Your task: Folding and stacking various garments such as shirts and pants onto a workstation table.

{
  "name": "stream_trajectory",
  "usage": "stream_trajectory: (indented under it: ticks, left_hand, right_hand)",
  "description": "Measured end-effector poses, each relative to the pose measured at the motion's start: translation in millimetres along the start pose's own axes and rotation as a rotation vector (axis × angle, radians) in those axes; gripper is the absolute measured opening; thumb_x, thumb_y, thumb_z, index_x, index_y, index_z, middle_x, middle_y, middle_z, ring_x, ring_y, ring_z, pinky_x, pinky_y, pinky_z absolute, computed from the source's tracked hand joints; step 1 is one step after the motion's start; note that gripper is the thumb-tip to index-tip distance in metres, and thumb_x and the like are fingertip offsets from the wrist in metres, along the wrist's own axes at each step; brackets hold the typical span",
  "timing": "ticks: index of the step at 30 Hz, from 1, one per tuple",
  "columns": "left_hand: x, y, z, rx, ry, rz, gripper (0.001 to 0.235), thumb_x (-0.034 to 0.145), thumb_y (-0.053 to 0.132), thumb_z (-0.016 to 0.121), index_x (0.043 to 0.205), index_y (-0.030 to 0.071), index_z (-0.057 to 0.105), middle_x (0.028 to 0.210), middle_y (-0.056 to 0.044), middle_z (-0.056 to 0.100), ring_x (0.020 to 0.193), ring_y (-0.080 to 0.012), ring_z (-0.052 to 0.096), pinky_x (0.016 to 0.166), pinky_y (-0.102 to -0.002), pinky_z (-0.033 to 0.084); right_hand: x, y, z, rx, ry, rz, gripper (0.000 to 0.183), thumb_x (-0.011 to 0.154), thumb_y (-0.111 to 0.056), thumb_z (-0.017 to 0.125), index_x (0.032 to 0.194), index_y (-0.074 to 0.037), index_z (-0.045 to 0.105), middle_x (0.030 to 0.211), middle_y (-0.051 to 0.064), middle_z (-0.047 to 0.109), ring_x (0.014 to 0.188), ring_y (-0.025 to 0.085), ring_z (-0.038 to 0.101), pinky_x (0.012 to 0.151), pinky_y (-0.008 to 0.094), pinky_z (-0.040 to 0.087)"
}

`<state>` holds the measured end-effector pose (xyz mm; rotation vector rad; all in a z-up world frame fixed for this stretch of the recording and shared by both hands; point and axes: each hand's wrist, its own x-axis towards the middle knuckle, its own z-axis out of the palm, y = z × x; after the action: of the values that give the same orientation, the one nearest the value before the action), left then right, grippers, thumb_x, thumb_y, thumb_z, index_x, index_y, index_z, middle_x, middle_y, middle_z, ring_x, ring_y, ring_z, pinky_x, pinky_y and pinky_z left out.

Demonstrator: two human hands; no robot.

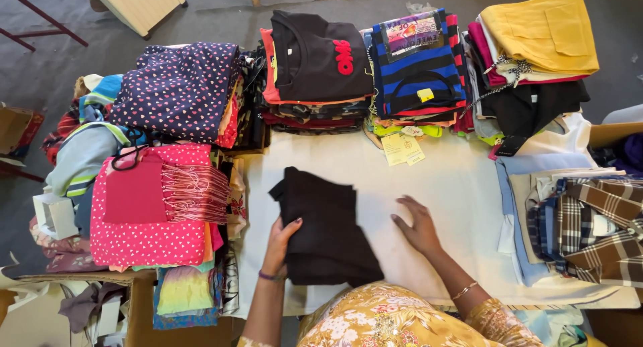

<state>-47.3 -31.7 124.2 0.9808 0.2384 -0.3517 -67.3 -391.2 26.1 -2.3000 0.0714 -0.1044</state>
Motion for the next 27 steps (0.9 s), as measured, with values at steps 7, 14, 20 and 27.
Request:
stream_trajectory:
  ticks: [7, 14, 20, 27]
  left_hand:
    - [-37.4, 32.6, -9.8, 0.028, 0.074, 0.136, 0.036, 0.093, 0.011, 0.066, 0.126, -0.002, 0.061, 0.109, -0.01, 0.071, 0.09, -0.0159, 0.069, 0.08, -0.029, 0.056]
    - [-71.4, 30.4, -44.3, 0.216, 0.248, 0.529, 0.031, 0.105, 0.017, 0.06, 0.122, -0.006, 0.069, 0.125, -0.01, 0.067, 0.118, -0.0178, 0.066, 0.106, -0.03, 0.05]
    - [-105.9, 44.7, -92.4, -0.526, 0.214, 0.406, 0.069, 0.101, 0.052, 0.051, 0.153, 0.007, 0.049, 0.156, -0.014, 0.052, 0.131, -0.0262, 0.055, 0.109, -0.041, 0.043]
    - [-119.8, 114.6, -85.5, -0.567, 0.007, 0.452, 0.075, 0.107, 0.06, 0.047, 0.157, 0.003, 0.046, 0.154, -0.018, 0.053, 0.135, -0.0343, 0.056, 0.115, -0.05, 0.039]
  right_hand:
    - [-37.3, 50.5, 5.7, -0.627, 0.148, -0.096, 0.061, 0.096, -0.049, 0.054, 0.15, -0.022, 0.048, 0.163, 0.015, 0.036, 0.15, 0.038, 0.031, 0.117, 0.063, 0.024]
    - [-37.7, 49.3, 4.2, -0.63, 0.135, -0.066, 0.06, 0.095, -0.049, 0.055, 0.15, -0.024, 0.049, 0.163, 0.013, 0.037, 0.151, 0.036, 0.031, 0.119, 0.061, 0.023]
    - [-36.7, 51.9, 4.7, -0.629, 0.107, -0.047, 0.059, 0.095, -0.049, 0.054, 0.149, -0.025, 0.05, 0.163, 0.012, 0.036, 0.152, 0.035, 0.03, 0.119, 0.06, 0.022]
    - [-37.3, 55.6, 6.8, -0.625, 0.114, -0.041, 0.06, 0.095, -0.05, 0.054, 0.149, -0.026, 0.049, 0.164, 0.011, 0.036, 0.152, 0.034, 0.029, 0.12, 0.059, 0.021]
